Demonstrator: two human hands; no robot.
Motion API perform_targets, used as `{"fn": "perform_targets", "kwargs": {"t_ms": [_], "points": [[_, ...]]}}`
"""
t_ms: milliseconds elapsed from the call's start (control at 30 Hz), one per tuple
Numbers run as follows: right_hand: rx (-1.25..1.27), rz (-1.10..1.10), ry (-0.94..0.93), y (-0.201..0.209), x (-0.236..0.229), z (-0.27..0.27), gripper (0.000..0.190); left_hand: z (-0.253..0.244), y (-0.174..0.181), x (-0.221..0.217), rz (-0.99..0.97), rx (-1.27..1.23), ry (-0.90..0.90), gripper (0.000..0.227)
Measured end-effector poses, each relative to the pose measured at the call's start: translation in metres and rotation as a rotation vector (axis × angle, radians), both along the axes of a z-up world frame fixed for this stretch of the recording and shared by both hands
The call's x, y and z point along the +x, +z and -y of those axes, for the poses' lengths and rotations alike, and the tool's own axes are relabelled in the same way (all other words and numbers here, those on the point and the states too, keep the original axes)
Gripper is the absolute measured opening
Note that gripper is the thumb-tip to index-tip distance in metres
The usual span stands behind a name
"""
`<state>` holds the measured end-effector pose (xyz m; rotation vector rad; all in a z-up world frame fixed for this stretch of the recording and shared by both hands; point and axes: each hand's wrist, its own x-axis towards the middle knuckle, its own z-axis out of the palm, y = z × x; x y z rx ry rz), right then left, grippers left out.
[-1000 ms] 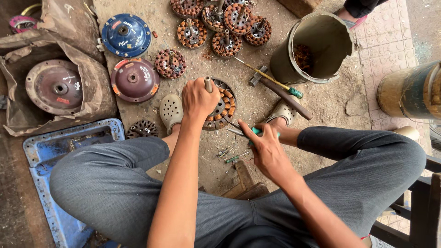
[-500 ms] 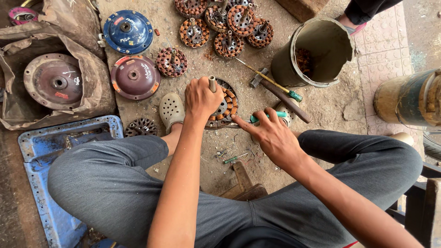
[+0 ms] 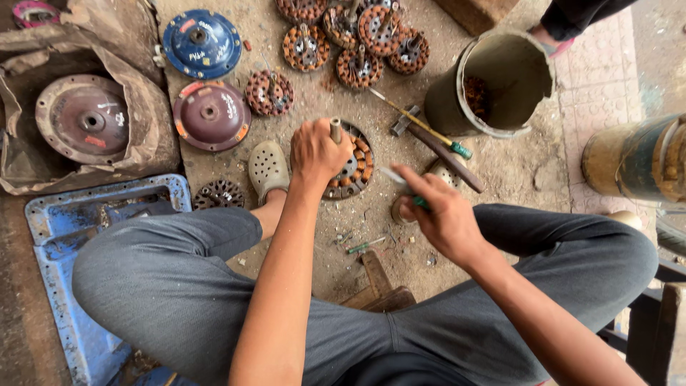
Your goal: The person sits on the floor and uses pliers to pull copper windings from a motor stator. They remove the windings and place them into a nearby bucket.
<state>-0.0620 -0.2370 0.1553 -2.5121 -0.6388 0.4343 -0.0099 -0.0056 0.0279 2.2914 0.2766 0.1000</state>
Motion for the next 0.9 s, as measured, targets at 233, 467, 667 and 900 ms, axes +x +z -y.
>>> {"fn": "perform_targets", "kwargs": {"t_ms": [233, 467, 667, 900], "points": [[0.241, -0.124, -0.311, -0.004, -0.004, 0.03, 0.063, -0.002, 0.004, -0.004, 0.101, 0.056, -0.002, 0.028], [0.29, 0.377, -0.705, -0.034, 0.052, 0.111, 0.044, 0.0, 0.004, -0.011, 0.125, 0.064, 0.0, 0.016], [-0.72, 0.167, -0.378, -0.109, 0.078, 0.188, 0.07, 0.007, 0.006, -0.029, 0.308, 0.022, -0.046, 0.029], [0.067, -0.089, -0.422, -0.144, 0.04, 0.161, 0.086, 0.008, -0.009, -0.034, 0.414, 0.107, -0.039, 0.025]]}}
